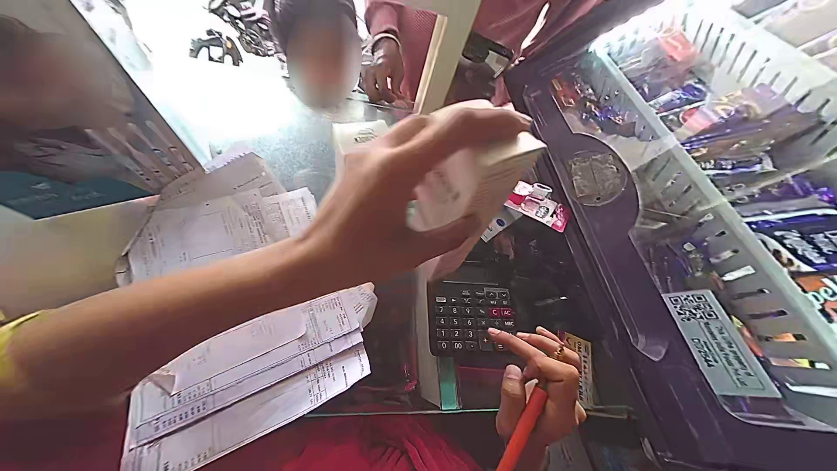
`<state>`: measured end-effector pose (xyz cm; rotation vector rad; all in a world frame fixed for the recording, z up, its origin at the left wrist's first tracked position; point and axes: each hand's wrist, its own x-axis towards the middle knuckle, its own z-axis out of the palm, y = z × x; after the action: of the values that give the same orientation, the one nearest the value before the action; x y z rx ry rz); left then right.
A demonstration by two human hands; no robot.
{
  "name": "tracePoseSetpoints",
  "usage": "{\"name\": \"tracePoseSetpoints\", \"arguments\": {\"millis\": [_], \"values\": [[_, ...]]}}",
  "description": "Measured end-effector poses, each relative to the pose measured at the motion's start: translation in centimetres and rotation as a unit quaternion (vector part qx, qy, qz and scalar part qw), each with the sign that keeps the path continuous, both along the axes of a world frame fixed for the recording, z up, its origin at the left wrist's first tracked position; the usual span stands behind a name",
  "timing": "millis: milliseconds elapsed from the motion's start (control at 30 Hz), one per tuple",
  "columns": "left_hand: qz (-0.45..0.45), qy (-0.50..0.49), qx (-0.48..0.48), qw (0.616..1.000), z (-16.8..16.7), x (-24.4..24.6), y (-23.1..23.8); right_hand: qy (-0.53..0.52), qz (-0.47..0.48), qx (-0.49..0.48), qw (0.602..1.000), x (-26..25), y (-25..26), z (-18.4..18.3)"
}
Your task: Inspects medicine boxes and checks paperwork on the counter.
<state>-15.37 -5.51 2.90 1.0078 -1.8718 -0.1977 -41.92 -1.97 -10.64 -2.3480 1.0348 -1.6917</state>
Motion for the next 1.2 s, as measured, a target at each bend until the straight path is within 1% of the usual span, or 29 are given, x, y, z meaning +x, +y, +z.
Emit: {"name": "tracePoseSetpoints", "arguments": {"millis": [100,167,233,333,400,433,500,567,633,700,733,767,800,867,933,1000,1067,1133,1200], "values": [[0.056,-0.054,0.000,0.997,-0.5,-1.9,-3.3,-0.009,0.001,0.009,1.000,-0.3,-0.1,0.0],[0.069,-0.096,0.005,0.993,-1.5,-2.8,-5.2,-0.010,0.000,0.016,1.000,-0.6,-0.1,-0.1],[0.072,-0.098,0.011,0.993,-2.7,-3.6,-7.1,-0.013,-0.002,0.018,1.000,-0.7,-0.1,-0.1],[0.077,-0.094,0.064,0.991,-3.8,-4.1,-8.1,-0.016,0.002,0.021,1.000,-0.7,-0.2,-0.3],[0.083,-0.106,0.075,0.988,-3.5,-4.0,-7.6,-0.014,0.004,0.023,1.000,-0.8,-0.2,-0.4],[0.092,-0.114,0.050,0.988,-3.2,-3.7,-7.0,-0.012,0.004,0.022,1.000,-0.8,-0.2,-0.4],[0.140,-0.142,-0.018,0.980,-2.5,-2.8,-5.1,-0.011,0.008,0.027,1.000,-0.9,-0.2,-0.4],[0.210,-0.161,-0.045,0.963,-1.7,-1.0,-3.2,-0.012,0.014,0.033,0.999,-0.8,-0.2,-0.4],[0.270,-0.166,-0.025,0.948,-1.6,1.4,-1.9,-0.005,0.016,0.035,0.999,-0.8,-0.2,-0.4],[0.284,-0.148,0.048,0.946,-1.9,4.1,-1.5,-0.003,0.016,0.031,0.999,-0.7,-0.1,-0.4],[0.269,-0.111,0.092,0.952,-2.2,5.3,-1.7,-0.003,0.016,0.030,0.999,-0.7,-0.1,-0.3],[0.241,-0.055,0.115,0.962,-2.6,6.4,-1.9,-0.002,0.016,0.031,0.999,-0.7,-0.1,-0.3],[0.207,0.013,0.126,0.970,-3.1,7.4,-2.1,-0.004,0.016,0.032,0.999,-0.6,-0.1,-0.3],[0.160,0.158,0.122,0.967,-3.9,8.4,-2.0,-0.004,0.016,0.032,0.999,-0.6,-0.2,-0.4],[0.118,0.312,0.126,0.934,-3.7,8.1,-1.1,-0.005,0.017,0.031,0.999,-0.5,-0.2,-0.3],[0.052,0.431,0.186,0.881,-3.1,7.3,0.1,-0.011,0.020,0.034,0.999,-0.3,0.0,-0.1],[-0.056,0.455,0.241,0.855,-3.5,6.8,1.1,-0.027,0.051,0.049,0.997,0.3,0.2,0.2],[-0.180,0.453,0.263,0.833,-5.1,6.2,1.5,-0.041,0.126,0.094,0.987,1.2,0.7,0.7],[-0.260,0.462,0.290,0.797,-7.0,5.0,1.8,-0.044,0.205,0.148,0.966,2.7,1.3,1.5]]}}
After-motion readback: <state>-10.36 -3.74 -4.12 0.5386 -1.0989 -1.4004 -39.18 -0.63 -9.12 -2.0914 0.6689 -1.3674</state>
